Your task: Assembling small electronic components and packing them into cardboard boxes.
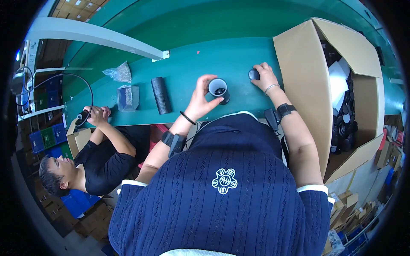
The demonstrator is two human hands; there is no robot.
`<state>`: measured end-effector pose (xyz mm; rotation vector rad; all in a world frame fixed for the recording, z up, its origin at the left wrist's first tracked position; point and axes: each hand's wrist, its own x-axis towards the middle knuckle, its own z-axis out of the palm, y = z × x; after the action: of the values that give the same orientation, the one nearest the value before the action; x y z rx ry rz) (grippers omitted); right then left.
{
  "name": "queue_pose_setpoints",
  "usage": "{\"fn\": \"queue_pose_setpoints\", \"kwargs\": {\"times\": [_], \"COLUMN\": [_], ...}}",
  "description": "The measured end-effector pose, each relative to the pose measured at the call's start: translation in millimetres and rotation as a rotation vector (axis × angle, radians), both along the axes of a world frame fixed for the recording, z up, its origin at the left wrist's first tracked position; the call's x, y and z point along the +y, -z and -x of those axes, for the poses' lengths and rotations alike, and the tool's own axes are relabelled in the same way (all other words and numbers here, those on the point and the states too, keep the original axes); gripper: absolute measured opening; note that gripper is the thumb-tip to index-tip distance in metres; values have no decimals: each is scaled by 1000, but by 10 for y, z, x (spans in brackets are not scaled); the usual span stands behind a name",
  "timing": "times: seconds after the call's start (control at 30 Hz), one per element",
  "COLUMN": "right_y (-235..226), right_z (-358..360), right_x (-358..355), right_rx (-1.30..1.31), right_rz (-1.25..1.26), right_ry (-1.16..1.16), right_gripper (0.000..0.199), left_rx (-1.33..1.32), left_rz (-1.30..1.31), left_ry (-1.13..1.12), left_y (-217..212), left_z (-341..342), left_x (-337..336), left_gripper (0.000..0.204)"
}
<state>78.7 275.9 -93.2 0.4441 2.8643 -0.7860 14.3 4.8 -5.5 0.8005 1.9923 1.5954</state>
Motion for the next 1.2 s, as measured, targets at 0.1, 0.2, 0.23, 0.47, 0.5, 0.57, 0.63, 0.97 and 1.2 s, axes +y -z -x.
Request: {"fn": "queue_pose_setpoints", "kwargs": {"times": [0.1, 0.2, 0.23, 0.47, 0.5, 0.57, 0.63, 0.97, 1.2], "right_y": [47, 201, 184, -368, -482, -652, -729, -971, -899], "right_z": [39, 9, 31, -63, -75, -107, -141, -188, -306], "right_x": [7, 99, 119, -122, -193, -341, -426, -372, -314], "right_rx": [186, 175, 180, 179, 189, 199, 203, -9, 114], "right_rz": [36, 227, 363, 1380, 1430, 1470, 1457, 1715, 2123], "right_ry": [82, 336, 354, 562, 519, 478, 415, 27, 82], "right_gripper": [53, 44, 39, 7, 6, 6, 7, 52, 60], "left_rx": [-130, -445, -620, -527, -528, -358, -545, -700, -426], "left_rz": [-105, -254, -346, -146, -161, -143, -132, -192, -174], "left_ry": [-1, -49, -113, 203, 271, 338, 345, 313, -3], "left_y": [252, 264, 256, 73, -6, -85, -195, -127, 140], "left_z": [130, 171, 173, 238, 216, 195, 163, 140, 174], "left_x": [15, 192, 251, 239, 258, 295, 324, 232, 108], "left_gripper": [66, 63, 62, 63, 62, 61, 63, 69, 74]}}
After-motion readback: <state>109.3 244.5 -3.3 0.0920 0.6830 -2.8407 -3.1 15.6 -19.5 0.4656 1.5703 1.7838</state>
